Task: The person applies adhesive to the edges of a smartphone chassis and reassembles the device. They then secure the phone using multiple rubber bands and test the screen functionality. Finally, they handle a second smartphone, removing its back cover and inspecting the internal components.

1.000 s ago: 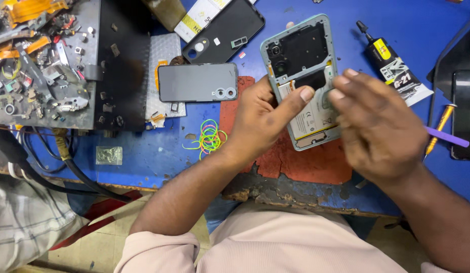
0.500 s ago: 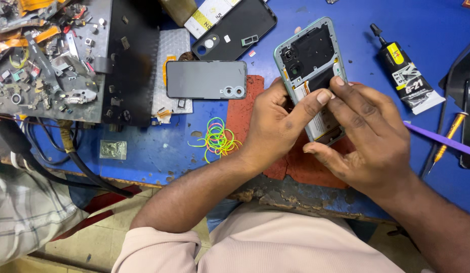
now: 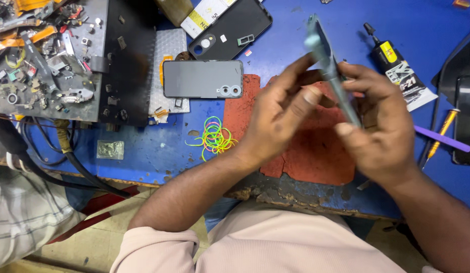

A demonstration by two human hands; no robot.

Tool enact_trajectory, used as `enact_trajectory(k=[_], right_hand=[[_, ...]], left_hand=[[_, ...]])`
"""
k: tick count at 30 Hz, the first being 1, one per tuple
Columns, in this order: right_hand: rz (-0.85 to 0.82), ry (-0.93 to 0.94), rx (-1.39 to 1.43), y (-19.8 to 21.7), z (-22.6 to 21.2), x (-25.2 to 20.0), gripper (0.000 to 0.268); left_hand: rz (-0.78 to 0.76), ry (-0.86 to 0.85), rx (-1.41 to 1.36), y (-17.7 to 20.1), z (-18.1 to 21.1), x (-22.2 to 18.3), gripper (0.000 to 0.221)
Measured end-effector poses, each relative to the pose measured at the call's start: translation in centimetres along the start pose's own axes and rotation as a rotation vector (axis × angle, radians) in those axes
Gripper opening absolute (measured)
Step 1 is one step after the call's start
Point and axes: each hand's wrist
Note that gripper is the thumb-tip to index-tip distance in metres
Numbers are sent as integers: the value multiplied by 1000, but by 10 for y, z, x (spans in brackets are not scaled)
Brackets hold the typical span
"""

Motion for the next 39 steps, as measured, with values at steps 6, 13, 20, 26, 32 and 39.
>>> enact_trajectory(k=[6,13,20,26,32,39], right_hand=[[-185,-382,1115,17,9,9,78],[-211,-487,1096,5,17,7,80],[-229,-380,777,0,29,-6,62],[-324,-393,692,-5,22,-1,78],[-249,-397,507,-8,28,-1,74],[-101,-544,565,-4,35,-2,40]], left_hand=[[166,-75,205,19,4,10,36],[54,-29,-47,26,-8,15,28],[74,-11,188,34,0,17,22],[34,4,184,35,-2,19,28],[-56,46,208,30,8,11,63],[-130,65,185,25,8,7,70]])
Point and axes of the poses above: each hand's wrist, its own x-axis towards the middle knuckle, its own y-axis out of the back of the hand, z = x × y, and after that the axes turned 2 degrees about -z, right-handed
